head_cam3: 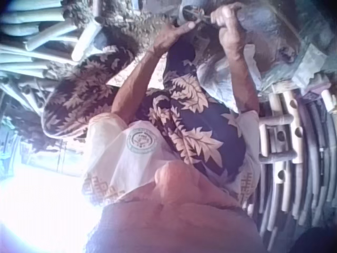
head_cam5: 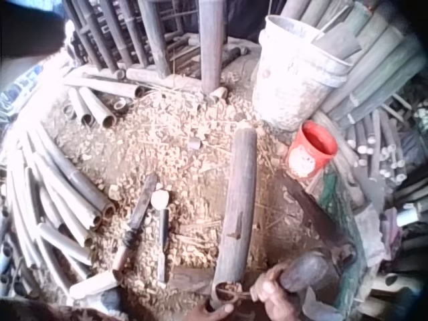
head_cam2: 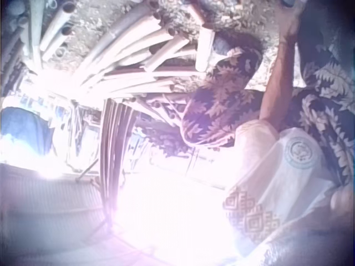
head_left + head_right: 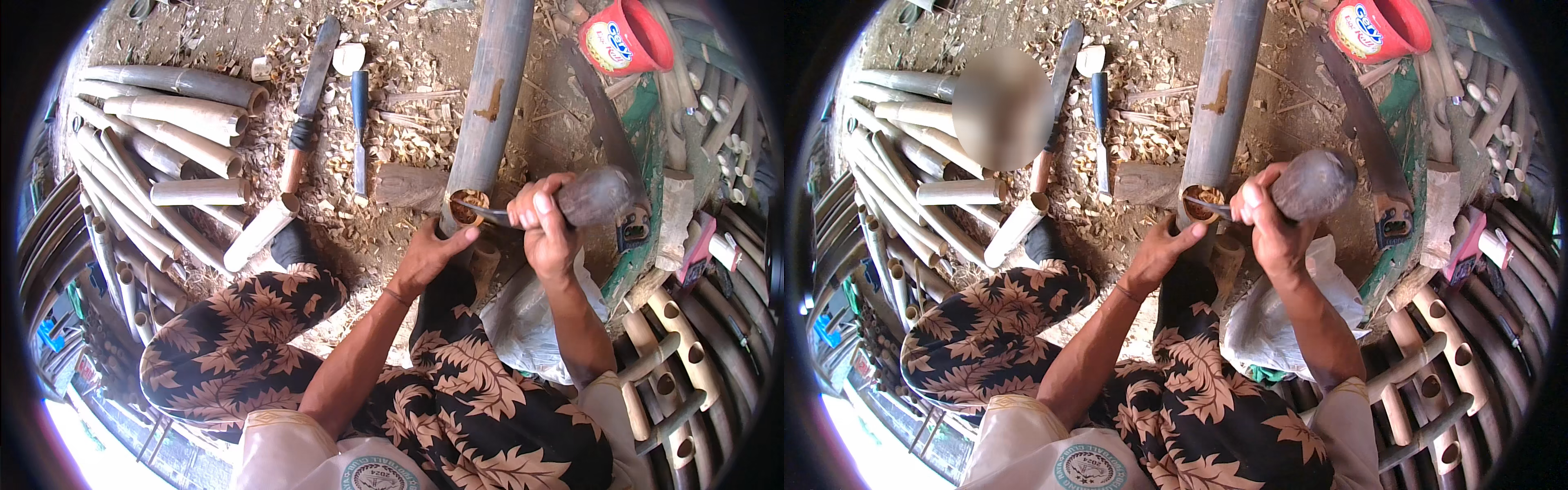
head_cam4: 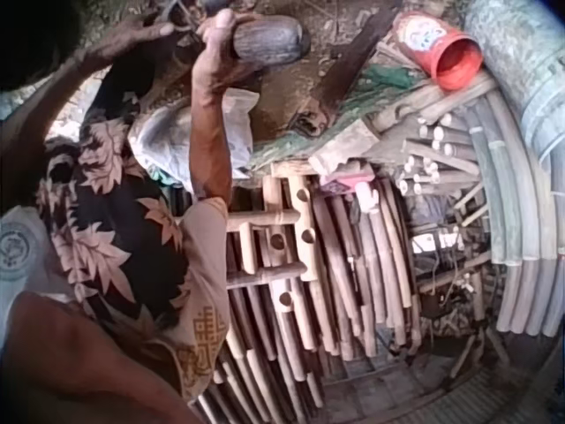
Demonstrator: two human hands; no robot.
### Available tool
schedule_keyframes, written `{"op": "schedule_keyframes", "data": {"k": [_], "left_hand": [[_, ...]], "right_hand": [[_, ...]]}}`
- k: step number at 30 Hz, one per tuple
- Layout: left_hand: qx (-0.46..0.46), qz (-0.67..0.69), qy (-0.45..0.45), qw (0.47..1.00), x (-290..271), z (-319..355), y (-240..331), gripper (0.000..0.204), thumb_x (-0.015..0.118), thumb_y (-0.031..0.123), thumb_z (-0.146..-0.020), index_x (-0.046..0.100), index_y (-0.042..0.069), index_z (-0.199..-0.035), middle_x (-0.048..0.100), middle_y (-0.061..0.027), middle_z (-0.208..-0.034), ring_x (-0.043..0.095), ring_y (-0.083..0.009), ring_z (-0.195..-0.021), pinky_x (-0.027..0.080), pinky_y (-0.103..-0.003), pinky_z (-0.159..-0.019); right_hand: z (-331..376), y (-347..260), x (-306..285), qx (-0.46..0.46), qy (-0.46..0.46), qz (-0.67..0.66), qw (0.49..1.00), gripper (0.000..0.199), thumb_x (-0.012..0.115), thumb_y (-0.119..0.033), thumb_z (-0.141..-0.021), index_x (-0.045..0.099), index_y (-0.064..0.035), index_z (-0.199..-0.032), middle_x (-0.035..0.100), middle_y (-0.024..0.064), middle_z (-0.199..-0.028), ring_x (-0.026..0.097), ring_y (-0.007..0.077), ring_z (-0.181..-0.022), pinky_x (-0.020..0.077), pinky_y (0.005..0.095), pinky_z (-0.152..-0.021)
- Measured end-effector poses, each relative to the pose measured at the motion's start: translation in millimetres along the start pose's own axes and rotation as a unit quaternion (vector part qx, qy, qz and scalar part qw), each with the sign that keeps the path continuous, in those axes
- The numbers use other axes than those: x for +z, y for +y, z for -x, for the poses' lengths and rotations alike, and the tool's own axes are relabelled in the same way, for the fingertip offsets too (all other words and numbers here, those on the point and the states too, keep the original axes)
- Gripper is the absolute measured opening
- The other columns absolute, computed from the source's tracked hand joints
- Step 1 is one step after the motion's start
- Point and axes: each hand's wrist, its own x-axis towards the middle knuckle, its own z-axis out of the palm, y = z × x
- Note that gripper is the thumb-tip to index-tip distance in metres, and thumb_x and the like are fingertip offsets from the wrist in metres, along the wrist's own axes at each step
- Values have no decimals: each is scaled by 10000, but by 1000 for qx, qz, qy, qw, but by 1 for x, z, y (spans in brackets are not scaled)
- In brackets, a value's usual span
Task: The person uses a curved blade to shave and shape a bamboo tube, then uses a smaller blade to carve out an opening on another bamboo piece.
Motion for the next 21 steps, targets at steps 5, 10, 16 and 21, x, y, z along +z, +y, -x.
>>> {"op": "schedule_keyframes", "data": {"k": [5, 10, 16, 21], "left_hand": [[-82, -60, 63, 993, 16, -13, 14, 869, 749, 696, -671, 660, -117, -966, 683, -190, -890, 657, -232, -827, 517, -359, -756], [-87, -75, 117, 986, 18, -22, -4, 907, 699, 777, -648, 681, -121, -776, 667, -181, -731, 647, -232, -711, 516, -380, -654], [-119, -111, 123, 979, 11, -16, -6, 963, 660, 817, -644, 664, -140, -748, 647, -183, -694, 627, -233, -674, 499, -377, -627], [46, -130, 91, 986, 7, 6, 2, 772, 749, 631, -702, 672, -116, -884, 655, -160, -773, 607, -203, -743, 488, -351, -672]], "right_hand": [[-4, 13, -5, -31, 53, 81, 995, 140, 641, -32, -857, 524, -14, -930, 563, 53, -709, 564, 139, -610, 463, 298, -561], [-16, 18, 3, 25, 57, 96, 993, 114, 598, -50, -887, 485, -44, -881, 473, 15, -634, 461, 114, -560, 428, 304, -560], [-43, 17, 6, 123, 76, 16, 989, 143, 661, -51, -843, 546, -36, -759, 482, -3, -568, 486, 108, -481, 409, 303, -488], [-44, 8, 5, 123, -19, 134, 983, 187, 700, -160, -843, 564, -53, -773, 551, 14, -604, 527, 111, -509, 439, 304, -510]]}}
